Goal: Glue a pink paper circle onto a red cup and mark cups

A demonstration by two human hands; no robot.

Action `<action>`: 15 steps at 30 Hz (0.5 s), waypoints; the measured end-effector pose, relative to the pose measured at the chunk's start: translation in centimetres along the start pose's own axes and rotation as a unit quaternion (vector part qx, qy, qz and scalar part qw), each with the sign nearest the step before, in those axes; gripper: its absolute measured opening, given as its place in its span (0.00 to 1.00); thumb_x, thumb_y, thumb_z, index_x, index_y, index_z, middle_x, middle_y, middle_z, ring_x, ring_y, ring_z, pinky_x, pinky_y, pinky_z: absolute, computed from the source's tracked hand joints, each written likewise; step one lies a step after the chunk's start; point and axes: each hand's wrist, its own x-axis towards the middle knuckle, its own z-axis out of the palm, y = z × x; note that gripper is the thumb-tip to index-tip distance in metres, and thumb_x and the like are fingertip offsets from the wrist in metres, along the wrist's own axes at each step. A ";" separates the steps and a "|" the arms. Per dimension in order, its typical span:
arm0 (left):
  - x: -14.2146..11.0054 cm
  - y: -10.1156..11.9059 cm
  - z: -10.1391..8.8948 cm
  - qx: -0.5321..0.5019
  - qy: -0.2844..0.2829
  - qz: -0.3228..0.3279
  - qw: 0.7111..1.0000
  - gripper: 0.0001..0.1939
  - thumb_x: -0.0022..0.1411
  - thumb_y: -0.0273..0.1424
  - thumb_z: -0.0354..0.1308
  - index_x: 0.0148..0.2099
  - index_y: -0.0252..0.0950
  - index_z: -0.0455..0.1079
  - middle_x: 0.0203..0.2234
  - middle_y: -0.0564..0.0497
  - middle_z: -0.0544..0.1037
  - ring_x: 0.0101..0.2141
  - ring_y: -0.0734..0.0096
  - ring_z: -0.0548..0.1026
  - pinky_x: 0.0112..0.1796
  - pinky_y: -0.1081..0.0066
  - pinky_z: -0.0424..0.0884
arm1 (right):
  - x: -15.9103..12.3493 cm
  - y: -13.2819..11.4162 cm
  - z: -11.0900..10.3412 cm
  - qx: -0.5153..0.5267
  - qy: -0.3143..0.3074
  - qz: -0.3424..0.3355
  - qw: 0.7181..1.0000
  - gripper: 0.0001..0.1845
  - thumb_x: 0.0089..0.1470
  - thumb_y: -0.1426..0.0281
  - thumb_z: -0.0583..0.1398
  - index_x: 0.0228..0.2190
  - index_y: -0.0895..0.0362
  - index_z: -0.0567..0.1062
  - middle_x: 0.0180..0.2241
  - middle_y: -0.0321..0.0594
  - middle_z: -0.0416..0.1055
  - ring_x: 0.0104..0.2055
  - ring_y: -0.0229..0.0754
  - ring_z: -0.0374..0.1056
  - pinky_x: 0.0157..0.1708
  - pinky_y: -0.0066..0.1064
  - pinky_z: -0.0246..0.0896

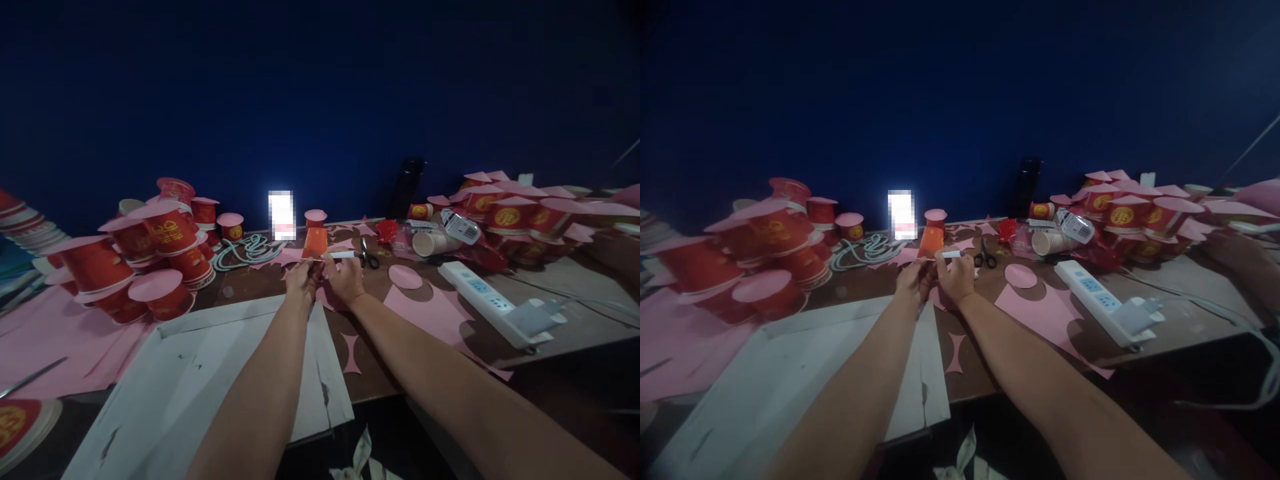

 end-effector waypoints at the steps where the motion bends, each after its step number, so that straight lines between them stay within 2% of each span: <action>1: 0.0 0.0 0.0 -0.002 0.003 -0.001 1.000 0.07 0.55 0.18 0.56 0.27 0.33 0.66 0.21 0.53 0.73 0.22 0.78 0.73 0.33 0.75 0.74 | 0.0 0.0 0.0 -0.002 0.001 -0.001 1.000 0.09 0.58 0.66 0.56 0.33 0.56 0.74 0.34 0.43 0.76 0.38 0.45 0.70 0.44 0.37 0.61; 6: -0.2 0.0 0.1 -0.021 0.004 -0.001 1.000 0.07 0.54 0.16 0.56 0.27 0.32 0.66 0.21 0.52 0.74 0.23 0.78 0.74 0.33 0.75 0.74 | 0.3 0.0 -0.1 0.004 0.014 0.000 1.000 0.10 0.58 0.65 0.55 0.32 0.56 0.74 0.34 0.44 0.76 0.38 0.45 0.70 0.43 0.37 0.61; 10: -0.5 0.1 0.0 -0.020 -0.011 -0.017 1.000 0.04 0.54 0.19 0.58 0.29 0.31 0.68 0.24 0.51 0.76 0.25 0.76 0.76 0.35 0.72 0.75 | 0.5 0.3 0.0 0.019 0.014 0.015 1.000 0.10 0.58 0.65 0.56 0.33 0.56 0.74 0.34 0.43 0.76 0.37 0.44 0.70 0.42 0.36 0.62; 15: -0.5 0.1 0.0 -0.025 -0.008 -0.003 1.000 0.06 0.54 0.18 0.57 0.28 0.31 0.68 0.23 0.51 0.76 0.25 0.76 0.76 0.35 0.73 0.75 | 0.6 0.4 0.0 0.018 0.017 0.015 1.000 0.09 0.58 0.65 0.56 0.33 0.56 0.74 0.34 0.43 0.76 0.38 0.44 0.71 0.43 0.37 0.62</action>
